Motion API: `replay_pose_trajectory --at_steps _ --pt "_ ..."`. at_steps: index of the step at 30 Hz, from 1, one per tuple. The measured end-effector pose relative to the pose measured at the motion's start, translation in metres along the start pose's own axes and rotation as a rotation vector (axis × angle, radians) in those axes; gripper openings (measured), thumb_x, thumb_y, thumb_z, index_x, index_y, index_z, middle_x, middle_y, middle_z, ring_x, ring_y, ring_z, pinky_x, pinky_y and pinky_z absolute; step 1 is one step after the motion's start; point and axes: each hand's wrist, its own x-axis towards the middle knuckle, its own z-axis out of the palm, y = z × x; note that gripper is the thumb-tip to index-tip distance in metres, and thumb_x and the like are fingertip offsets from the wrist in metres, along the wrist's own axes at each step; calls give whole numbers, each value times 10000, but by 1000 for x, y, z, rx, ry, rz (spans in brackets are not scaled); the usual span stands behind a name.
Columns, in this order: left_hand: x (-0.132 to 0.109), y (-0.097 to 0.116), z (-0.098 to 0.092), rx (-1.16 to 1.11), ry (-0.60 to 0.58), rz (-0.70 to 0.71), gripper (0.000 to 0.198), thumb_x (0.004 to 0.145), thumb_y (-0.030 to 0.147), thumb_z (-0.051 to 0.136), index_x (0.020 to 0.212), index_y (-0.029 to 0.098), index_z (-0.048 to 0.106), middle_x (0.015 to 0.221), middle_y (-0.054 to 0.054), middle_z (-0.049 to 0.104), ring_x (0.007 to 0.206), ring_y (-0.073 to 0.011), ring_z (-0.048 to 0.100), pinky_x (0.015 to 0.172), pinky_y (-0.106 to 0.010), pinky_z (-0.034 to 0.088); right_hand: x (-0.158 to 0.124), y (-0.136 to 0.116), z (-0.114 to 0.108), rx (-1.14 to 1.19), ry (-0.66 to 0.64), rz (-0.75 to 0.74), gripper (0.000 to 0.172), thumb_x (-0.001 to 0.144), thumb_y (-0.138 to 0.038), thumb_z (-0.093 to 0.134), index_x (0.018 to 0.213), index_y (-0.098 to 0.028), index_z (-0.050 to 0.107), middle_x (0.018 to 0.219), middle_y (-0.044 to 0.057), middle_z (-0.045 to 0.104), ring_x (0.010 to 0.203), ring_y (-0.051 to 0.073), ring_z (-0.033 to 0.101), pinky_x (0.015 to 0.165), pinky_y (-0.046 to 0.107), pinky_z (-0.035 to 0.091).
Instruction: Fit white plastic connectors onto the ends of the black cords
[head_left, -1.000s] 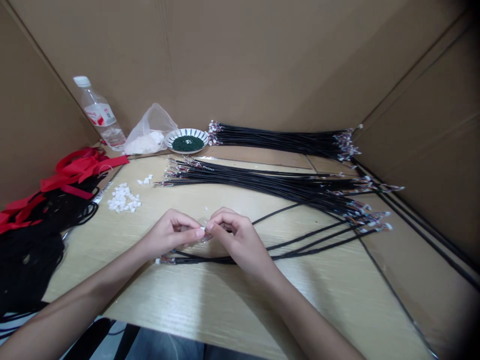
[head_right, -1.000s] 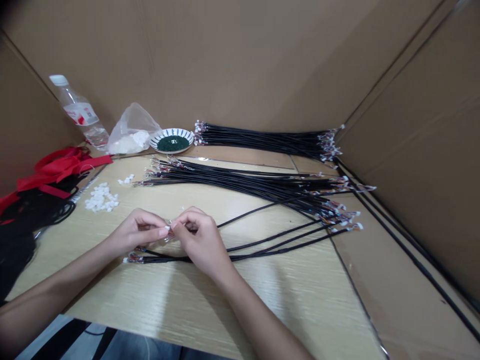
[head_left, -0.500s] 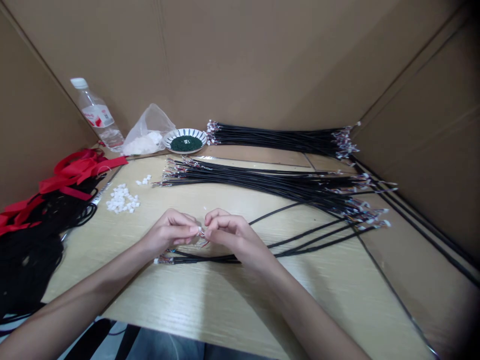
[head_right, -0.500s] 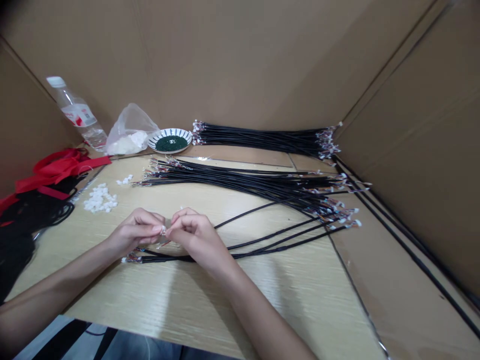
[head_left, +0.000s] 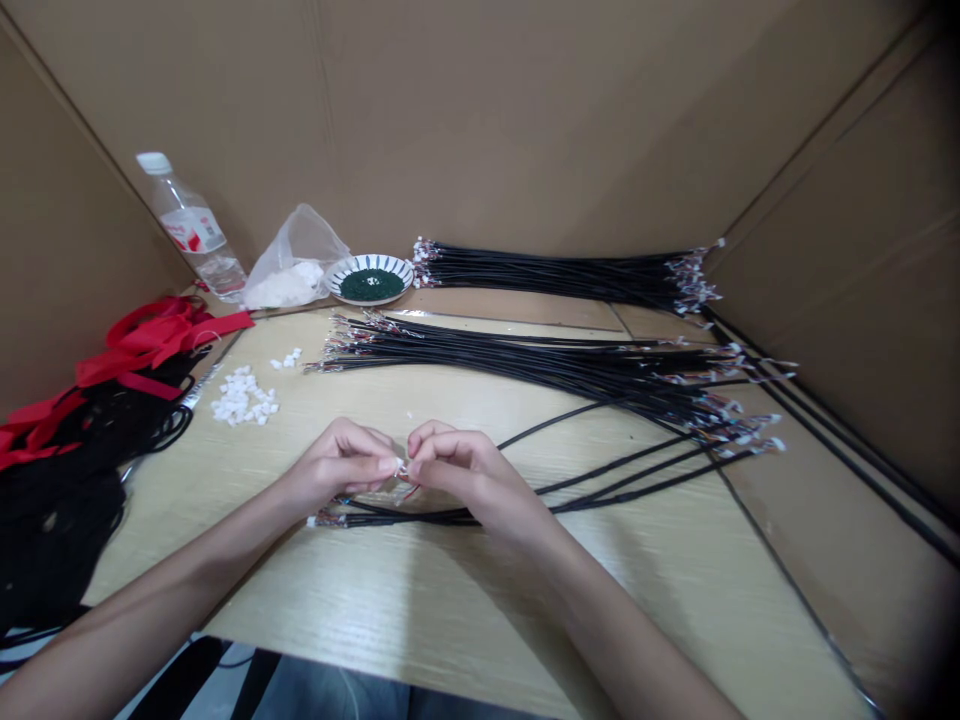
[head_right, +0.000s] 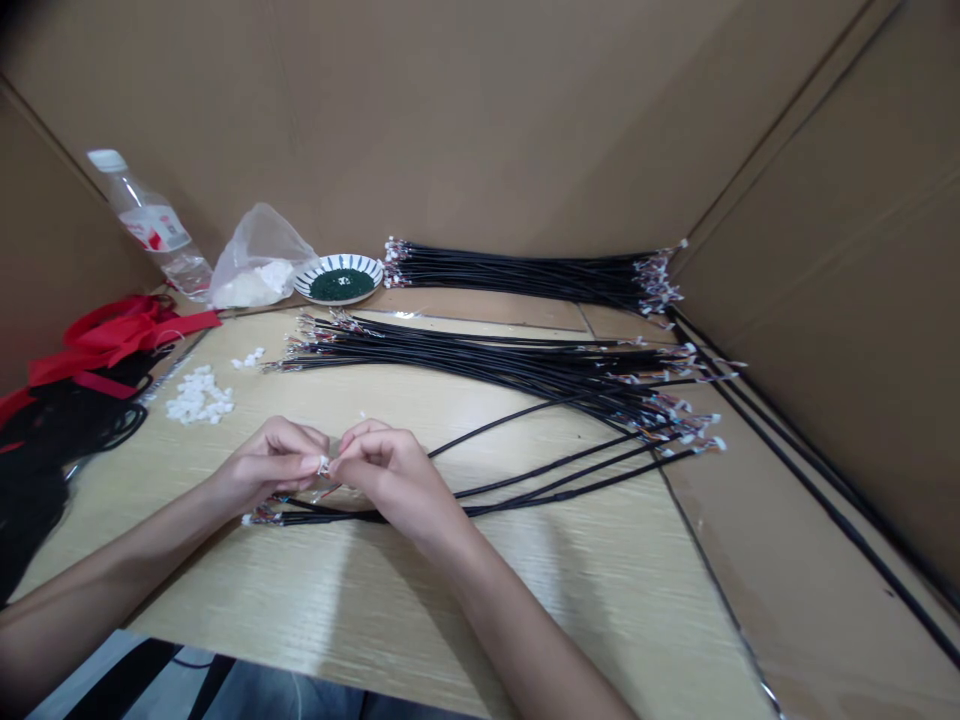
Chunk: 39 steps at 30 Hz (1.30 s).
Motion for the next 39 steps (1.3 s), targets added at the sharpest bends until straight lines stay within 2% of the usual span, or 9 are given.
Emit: replay_pose_trajectory --at_steps 6,11,15,20,24,29,33,39 --pt "-1 4 0 85 -9 16 378 781 385 623 515 118 594 507 11 378 484 -85 306 461 -271 169 1 1 0 -10 -12 3 177 704 -243 653 547 -171 614 791 7 520 735 122 498 729 275 382" --pt "-1 6 -2 133 -30 53 387 797 384 607 516 118 597 510 14 370 493 -88 306 467 -271 176 1 2 -3 -43 -66 -8 336 698 -443 703 556 -160 591 785 12 493 712 125 471 687 277 371" --pt "-1 4 -4 122 -67 85 398 814 362 595 503 117 551 509 18 362 493 -87 305 475 -273 175 2 3 -5 -73 -102 -27 404 705 -519 686 561 -156 582 780 13 488 716 125 464 687 273 358" --pt "-1 5 -6 142 -108 109 437 836 352 570 477 126 469 512 13 371 501 -89 322 493 -279 192 2 3 -7 -88 -130 -28 418 721 -532 671 570 -154 576 781 15 488 712 124 462 674 270 352" --pt "-1 7 -6 187 -116 124 434 848 342 555 482 130 460 517 14 372 511 -93 331 500 -277 205 1 2 -7 -114 -129 -28 429 721 -546 664 564 -158 569 777 16 493 711 127 469 668 271 365" --pt "-1 10 -3 210 -115 172 400 849 318 557 502 123 516 520 22 366 505 -87 316 489 -263 209 0 4 -5 -96 -111 -11 431 716 -550 665 565 -159 567 793 20 490 717 132 485 650 271 404" --pt "-1 12 -2 204 -85 167 375 839 308 572 520 112 571 515 21 386 500 -82 327 473 -250 212 1 6 -5 -111 -107 -26 419 726 -535 662 568 -157 574 773 15 496 709 127 479 655 272 388" --pt "-3 8 -3 108 16 94 296 797 332 621 620 99 666 513 20 436 462 -67 319 429 -229 190 1 1 -3 -118 -78 -72 283 763 -410 656 634 -160 635 790 16 510 742 131 489 678 271 366"
